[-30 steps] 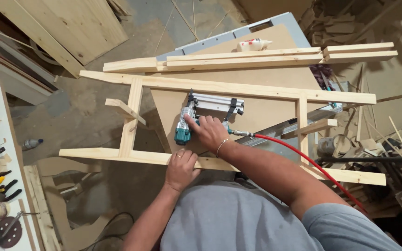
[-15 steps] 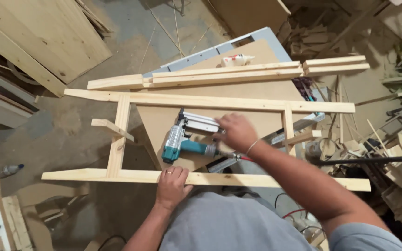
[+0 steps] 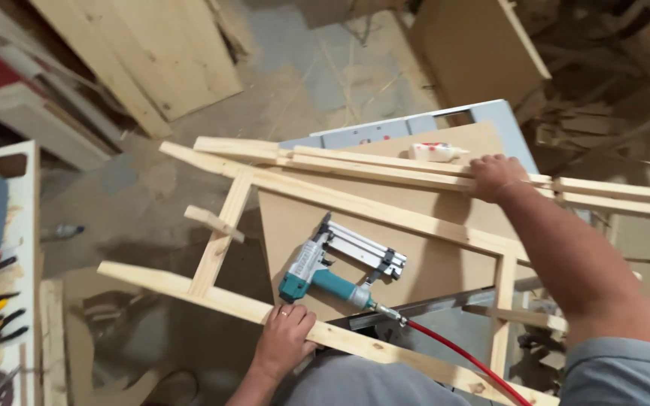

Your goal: Assembling a wooden frame structure using a pneumatic nail gun and wood glue

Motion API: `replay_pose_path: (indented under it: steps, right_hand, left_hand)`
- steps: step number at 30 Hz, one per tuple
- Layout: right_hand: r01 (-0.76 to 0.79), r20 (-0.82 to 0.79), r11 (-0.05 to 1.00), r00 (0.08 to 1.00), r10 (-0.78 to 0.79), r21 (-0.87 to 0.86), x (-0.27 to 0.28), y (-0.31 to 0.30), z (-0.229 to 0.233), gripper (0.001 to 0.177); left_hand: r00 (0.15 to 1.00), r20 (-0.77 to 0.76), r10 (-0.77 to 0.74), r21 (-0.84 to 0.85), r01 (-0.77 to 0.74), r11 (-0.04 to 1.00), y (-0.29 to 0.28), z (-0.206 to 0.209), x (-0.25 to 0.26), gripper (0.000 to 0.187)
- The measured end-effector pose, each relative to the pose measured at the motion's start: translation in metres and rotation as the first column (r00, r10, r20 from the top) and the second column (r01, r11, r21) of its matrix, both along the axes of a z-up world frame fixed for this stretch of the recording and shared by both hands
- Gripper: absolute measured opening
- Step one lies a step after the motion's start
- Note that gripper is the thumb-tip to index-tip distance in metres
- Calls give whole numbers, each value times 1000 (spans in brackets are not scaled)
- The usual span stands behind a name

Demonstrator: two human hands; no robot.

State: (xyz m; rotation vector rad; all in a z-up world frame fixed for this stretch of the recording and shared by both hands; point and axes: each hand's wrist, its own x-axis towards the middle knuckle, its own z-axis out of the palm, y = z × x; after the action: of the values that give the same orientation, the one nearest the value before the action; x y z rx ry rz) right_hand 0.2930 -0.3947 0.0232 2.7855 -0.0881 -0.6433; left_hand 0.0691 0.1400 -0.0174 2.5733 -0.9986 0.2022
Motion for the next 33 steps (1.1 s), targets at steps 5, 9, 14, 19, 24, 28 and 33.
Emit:
replay_pose_path:
  steps: [5, 9, 14, 19, 24, 28, 33]
  right_hand:
    - [29, -86, 996, 996, -22, 82, -1, -4, -2, 52]
    - [5, -91, 994, 996, 6, 113, -11, 0, 10, 36]
    - [6, -59, 993, 998, 1, 118, -26, 4, 15, 44]
    - [45, -87, 987, 996, -32, 157, -38, 14, 26, 47]
    - [51, -86, 982, 996, -36, 180, -40, 11, 21, 47]
    - [88, -77, 967, 994, -71, 238, -43, 19, 36, 42]
    - [-1, 23, 958, 1000, -6, 287, -47, -25, 3, 69]
  left_hand:
    - [1000, 14, 10, 26, -10, 1000, -2, 11, 5, 39]
    - [998, 56, 21, -10, -21, 1000, -2, 20, 13, 33]
    - [998, 35, 45, 15, -46, 999, 2, 16, 22, 38]
    - [999, 27, 34, -17, -33, 999, 2, 12, 30, 43]
    - [998, 10, 66, -17, -66, 998, 3, 3, 27, 45]
    - [997, -77, 10, 58, -6, 998, 8, 2, 29, 69]
    - [990, -133, -50, 26, 54, 998, 16, 0, 33, 67]
